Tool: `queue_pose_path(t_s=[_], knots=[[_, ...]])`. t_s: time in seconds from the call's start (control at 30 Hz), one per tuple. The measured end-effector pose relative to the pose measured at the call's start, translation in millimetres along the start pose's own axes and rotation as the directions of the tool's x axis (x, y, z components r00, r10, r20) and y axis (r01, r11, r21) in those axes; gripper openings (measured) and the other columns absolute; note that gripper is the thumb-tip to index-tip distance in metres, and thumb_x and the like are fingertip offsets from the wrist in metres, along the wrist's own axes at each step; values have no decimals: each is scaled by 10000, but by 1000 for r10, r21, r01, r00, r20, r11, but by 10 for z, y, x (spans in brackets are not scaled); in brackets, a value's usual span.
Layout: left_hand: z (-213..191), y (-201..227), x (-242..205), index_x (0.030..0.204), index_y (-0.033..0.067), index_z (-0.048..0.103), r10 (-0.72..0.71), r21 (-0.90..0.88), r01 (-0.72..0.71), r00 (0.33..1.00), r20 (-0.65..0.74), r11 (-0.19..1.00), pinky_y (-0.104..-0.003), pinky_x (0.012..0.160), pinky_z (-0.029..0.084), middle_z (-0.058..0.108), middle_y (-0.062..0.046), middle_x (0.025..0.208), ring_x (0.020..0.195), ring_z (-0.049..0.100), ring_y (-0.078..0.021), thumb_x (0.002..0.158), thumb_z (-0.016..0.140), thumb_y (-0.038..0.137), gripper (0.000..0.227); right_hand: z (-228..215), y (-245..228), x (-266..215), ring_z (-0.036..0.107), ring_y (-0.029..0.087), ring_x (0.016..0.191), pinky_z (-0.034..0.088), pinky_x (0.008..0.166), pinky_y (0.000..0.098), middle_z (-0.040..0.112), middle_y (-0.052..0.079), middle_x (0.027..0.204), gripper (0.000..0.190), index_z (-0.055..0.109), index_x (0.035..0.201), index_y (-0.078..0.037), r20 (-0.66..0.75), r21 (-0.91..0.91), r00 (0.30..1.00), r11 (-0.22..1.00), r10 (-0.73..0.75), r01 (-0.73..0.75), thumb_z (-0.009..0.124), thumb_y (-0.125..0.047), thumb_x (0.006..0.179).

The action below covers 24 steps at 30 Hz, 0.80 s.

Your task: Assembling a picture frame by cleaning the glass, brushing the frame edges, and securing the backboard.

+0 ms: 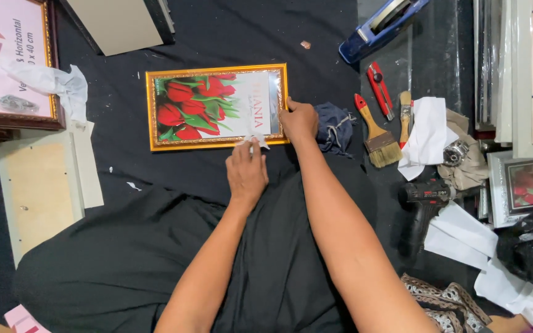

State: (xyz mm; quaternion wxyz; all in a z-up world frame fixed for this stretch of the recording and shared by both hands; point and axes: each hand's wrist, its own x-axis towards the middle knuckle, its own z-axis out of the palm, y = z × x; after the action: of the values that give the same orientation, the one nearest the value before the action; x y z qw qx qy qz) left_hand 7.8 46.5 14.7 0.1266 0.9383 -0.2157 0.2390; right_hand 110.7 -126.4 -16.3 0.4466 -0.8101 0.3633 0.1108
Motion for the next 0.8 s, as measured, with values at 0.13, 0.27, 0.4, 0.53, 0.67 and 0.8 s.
queue_pose_path(t_s=[0.13,0.27,0.4,0.53,0.67,0.8], knots=[[84,141,39,1378,94,622,228,-59,-226,973,40,972,-405,822,455,622,-146,1251,1171,594,-347,944,512,121,449,19,19,16,655,338,1220,573,992,491,749,64,1227,337,732,1213,-375,-5,-36,1000,999,7,-7,694,-433,884],[-48,54,14,1365,122,640,211,105,-214,977,33,971,-414,846,453,647,-94,1258,1170,596,-306,979,504,175,413,-21,-27,-62,667,356,1206,574,983,493,755,85,1205,350,731,1225,-349,0,10,1000,1000,16,-16,685,-413,884],[71,-71,-51,1358,48,629,161,67,-163,987,26,984,-436,786,448,619,-163,1219,1112,598,-359,955,593,250,452,-34,-64,-60,677,367,1177,588,952,491,765,86,1167,335,745,1204,-334,-8,18,1000,1000,7,-7,701,-384,876],[184,40,33,1330,63,658,188,5,-189,978,86,982,-457,814,445,615,-166,1215,1135,589,-371,900,663,312,497,-56,-33,-28,671,340,1193,580,978,482,758,60,1195,336,741,1198,-371,10,-12,1000,1000,-2,2,680,-407,870],[186,136,19,1324,149,650,335,-25,-335,934,122,942,-456,896,439,588,-135,1310,1250,537,-352,856,692,256,482,-23,58,-6,665,366,1197,574,965,489,752,75,1215,393,733,1234,-330,22,39,999,999,-35,34,706,-351,842],[-61,53,78,1487,179,520,282,-93,-266,914,290,959,-498,1117,365,495,-123,1517,1451,410,-334,888,703,307,639,-197,-95,-227,611,371,1293,526,1052,495,701,115,1337,404,714,1306,-253,41,5,996,997,-74,74,676,-282,905]])
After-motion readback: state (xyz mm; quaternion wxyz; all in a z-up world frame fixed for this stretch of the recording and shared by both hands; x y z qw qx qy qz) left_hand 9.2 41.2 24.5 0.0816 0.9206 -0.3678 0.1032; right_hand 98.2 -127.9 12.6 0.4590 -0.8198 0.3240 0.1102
